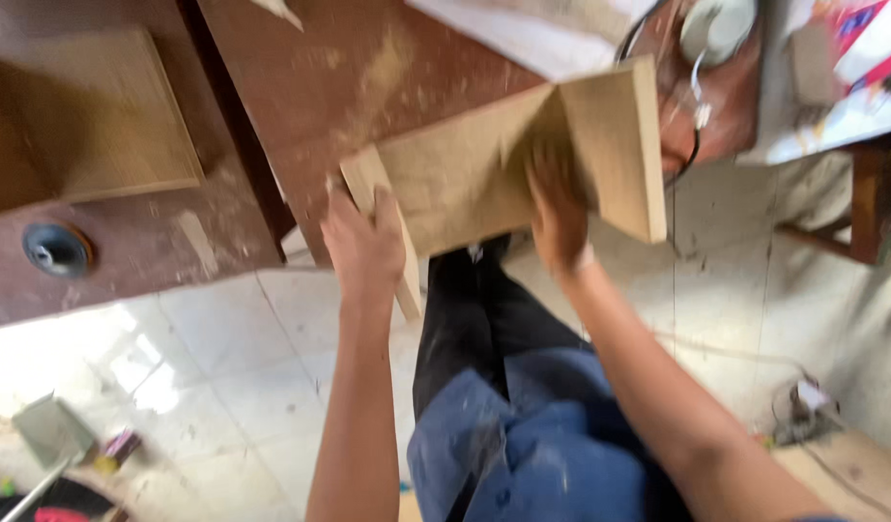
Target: The person sands the surfaces of a wooden L-shaped assembly and a wooden board by hand using a piece of sandpaper.
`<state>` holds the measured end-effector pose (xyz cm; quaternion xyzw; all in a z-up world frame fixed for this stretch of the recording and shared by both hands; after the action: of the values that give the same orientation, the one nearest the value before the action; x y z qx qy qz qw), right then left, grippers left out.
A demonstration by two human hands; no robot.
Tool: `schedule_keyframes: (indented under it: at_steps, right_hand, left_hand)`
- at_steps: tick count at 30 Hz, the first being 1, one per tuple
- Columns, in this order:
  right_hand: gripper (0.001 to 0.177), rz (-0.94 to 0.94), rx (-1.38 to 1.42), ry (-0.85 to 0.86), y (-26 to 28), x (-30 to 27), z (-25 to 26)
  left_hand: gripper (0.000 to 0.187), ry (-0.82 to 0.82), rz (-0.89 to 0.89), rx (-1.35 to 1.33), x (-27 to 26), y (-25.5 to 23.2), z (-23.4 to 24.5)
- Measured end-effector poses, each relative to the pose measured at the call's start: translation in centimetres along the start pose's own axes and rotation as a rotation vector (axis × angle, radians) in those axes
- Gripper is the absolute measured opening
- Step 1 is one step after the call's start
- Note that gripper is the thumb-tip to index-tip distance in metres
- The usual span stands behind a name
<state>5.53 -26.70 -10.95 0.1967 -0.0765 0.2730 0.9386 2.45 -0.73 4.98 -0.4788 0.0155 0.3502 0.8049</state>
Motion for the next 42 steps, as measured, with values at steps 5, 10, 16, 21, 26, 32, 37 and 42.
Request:
schedule_keyframes:
  at_steps: [5,10,16,21,26,32,37,42]
  right_hand:
    - [0.085,-0.052,-0.055,-0.054,-2.6,1.5,-3.8]
    - [0.052,-0.114,-0.054,-0.071,0.5,-0.3,-0.9]
    - [0.049,-0.189,-0.01,0.007,0.2,-5.8,-1.0]
    - [0.067,-0.213,-0.013,0.059,0.5,-4.4,-1.2]
    - [0.075,-0.184,0.038,-0.008,-0.1,-4.4,-2.0]
    - [0.034,-0.08,0.06,-0.117,0.0,7.8,-0.7]
    - [0.038,-0.068,0.063,-0.059,-1.7,6.7,-1.4]
    - [0.05,-0.11,-0.056,-0.172,-1.6,1.1,-0.3]
  left_hand:
    - [0.036,-0.023,0.057,0.173,0.3,2.4,-0.8]
    - [0.037,-0.009,0.033,0.12,-0.5,1.2,-0.2]
    - [0.034,-0.007,0.089,0.127,0.2,3.0,-1.0]
    - [0.036,-0.017,0.087,0.129,0.2,0.9,-0.5]
    - [0.022,-0.011,0.074,0.085,1.2,4.5,-1.1]
    - [0.02,0.03,0.28,0.086,0.6,2.5,-0.7]
    - [0.024,0.004,0.236,-0.013,0.2,1.6,-1.0]
    - [0.06,-0.182,-0.16,0.14,0.2,-1.8,-0.3]
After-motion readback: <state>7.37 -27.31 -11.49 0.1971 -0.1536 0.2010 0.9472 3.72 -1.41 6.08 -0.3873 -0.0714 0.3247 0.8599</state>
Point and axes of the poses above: each hand's wrist, its own x-axis towards the middle knuckle, its own z-axis out of the back of the hand, y = z × x, the point moved 1 cm from there along x, towards the middle knuckle, and after that the axes turned 1 degree about -z, right-handed, at the moved point
